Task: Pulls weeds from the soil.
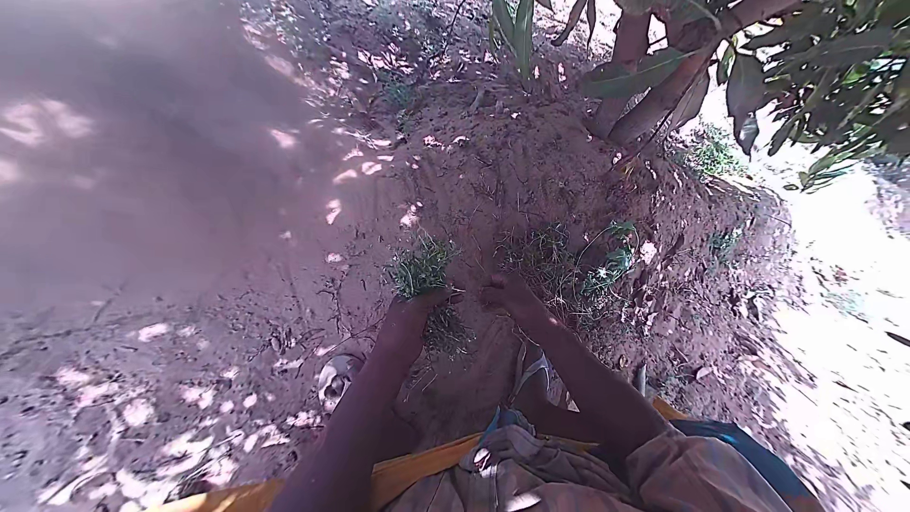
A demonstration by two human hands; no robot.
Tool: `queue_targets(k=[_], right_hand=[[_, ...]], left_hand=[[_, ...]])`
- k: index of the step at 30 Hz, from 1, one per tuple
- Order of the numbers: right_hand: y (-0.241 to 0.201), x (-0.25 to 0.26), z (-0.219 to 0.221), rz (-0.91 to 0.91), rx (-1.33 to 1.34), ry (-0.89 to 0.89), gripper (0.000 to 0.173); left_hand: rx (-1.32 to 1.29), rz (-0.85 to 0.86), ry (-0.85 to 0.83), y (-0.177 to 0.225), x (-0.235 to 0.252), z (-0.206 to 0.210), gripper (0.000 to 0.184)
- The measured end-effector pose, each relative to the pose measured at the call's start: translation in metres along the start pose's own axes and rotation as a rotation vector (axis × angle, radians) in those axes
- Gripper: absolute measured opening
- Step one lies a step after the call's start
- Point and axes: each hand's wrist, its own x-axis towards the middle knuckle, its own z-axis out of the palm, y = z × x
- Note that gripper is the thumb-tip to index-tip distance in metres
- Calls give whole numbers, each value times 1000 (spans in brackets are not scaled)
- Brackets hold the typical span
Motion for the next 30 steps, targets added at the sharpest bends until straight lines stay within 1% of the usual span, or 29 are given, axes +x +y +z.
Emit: queue_targets(k=[4,6,7,9,11,13,16,18,20,21,23,24,27,28,30], right_hand=[[0,-2,14,-41,-131,-117,16],[1,-2,15,-65,-216,-135,21],[2,0,13,-78,-295,-109,23],[5,5,3,-90,-545,29,31],[18,17,-15,-70,-735,190,39],[27,26,-37,-24,-821,310,37],[34,26,-62,139,-869,349,39],[38,25,-72,217,-897,322,44],[41,26,-81,238,-844,325,47],[39,25,-85,216,-796,369,45],[29,22,-93,136,-721,510,38],[24,20,-100,81,-669,574,37],[16,15,-115,-93,-435,696,34],[17,16,-118,-139,-337,717,31],[20,15,-120,-178,-186,712,30]], left_hand=[[88,6,42,1,-4,2,23],[92,21,74,0,-3,-1,20],[85,24,83,-1,-2,-2,19],[106,29,90,-2,0,-3,20],[209,6,52,1,-3,-4,31],[332,-23,-27,5,-5,-5,41],[407,-99,-39,10,-9,-2,49],[362,-93,38,10,-6,-3,46],[255,-15,174,9,-2,-6,45],[184,64,230,8,1,-7,42],[46,222,258,2,10,-14,38],[-10,251,254,1,13,-16,36],[-121,194,229,1,12,-12,18],[-134,167,219,2,10,-10,15],[-146,134,204,3,7,-6,15]])
